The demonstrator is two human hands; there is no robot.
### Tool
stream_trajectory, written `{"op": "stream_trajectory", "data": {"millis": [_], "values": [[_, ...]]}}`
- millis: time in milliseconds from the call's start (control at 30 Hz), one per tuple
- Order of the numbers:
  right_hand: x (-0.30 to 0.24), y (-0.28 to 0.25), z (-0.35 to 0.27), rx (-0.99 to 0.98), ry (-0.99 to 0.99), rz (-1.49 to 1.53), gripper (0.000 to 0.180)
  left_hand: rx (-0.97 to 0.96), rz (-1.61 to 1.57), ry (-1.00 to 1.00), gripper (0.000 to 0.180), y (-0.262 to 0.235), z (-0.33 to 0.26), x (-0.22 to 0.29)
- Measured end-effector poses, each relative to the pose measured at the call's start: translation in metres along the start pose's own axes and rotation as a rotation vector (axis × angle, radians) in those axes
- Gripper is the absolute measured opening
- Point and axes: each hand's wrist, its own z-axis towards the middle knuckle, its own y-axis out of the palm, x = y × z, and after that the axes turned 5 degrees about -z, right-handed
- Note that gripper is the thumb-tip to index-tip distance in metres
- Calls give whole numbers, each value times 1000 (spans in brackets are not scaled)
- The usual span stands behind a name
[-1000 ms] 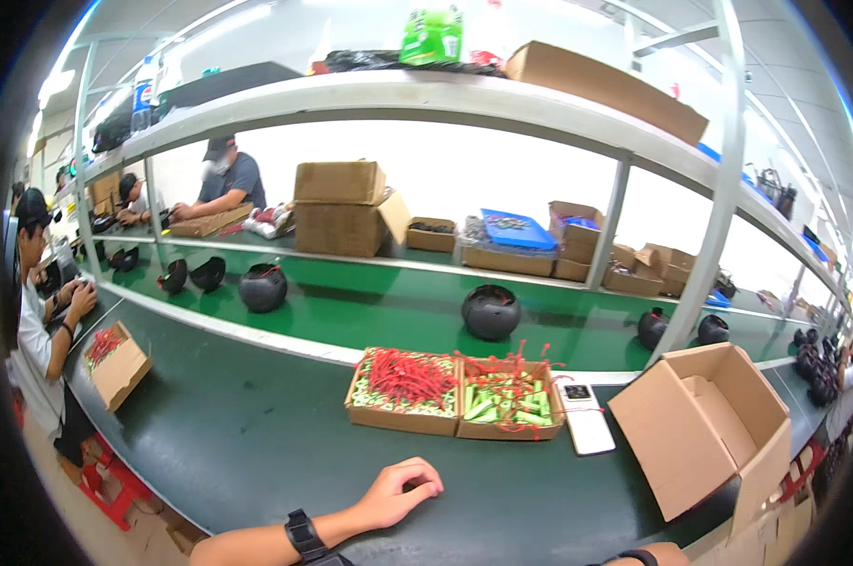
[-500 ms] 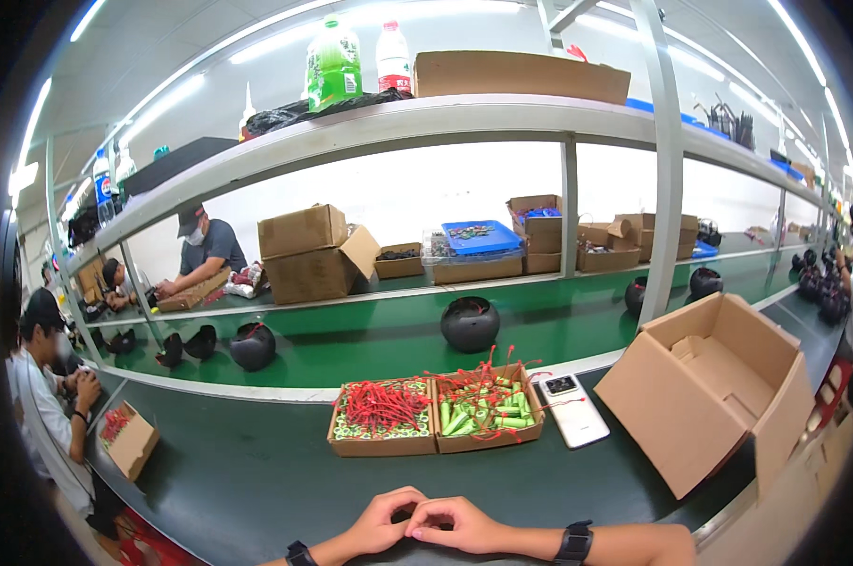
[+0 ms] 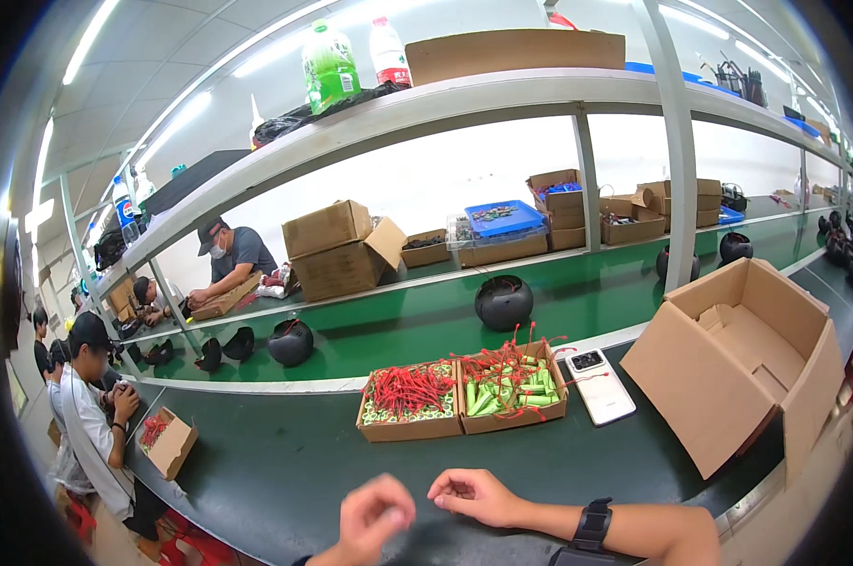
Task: Assembling black plastic electronic housings by connecting wires and snapping parts together on a factory production line.
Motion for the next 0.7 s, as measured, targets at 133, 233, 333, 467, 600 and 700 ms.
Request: {"op": "stream_trajectory", "data": {"millis": [133,233,333,467,600,700], "values": [[-1,-1,1,16,16,-24,15,-382,-110,-373,18,39,-70,49],[-1,0,2,18,18,-26,15,-316,-343,-565,14,55,-154,29],[-4,6,0,16,6,16,14,334,-482,-650,21,49,-251,-22],[-5,5,-1,-6,29,-10,14,1118,-294,-836,38,49,-319,-98],[-1,-2,-1,21,51,-45,15,1156,-286,-812,38,40,-326,-110],[-2,-1,-1,5,64,-29,15,1158,-288,-802,38,41,-326,-116]]}}
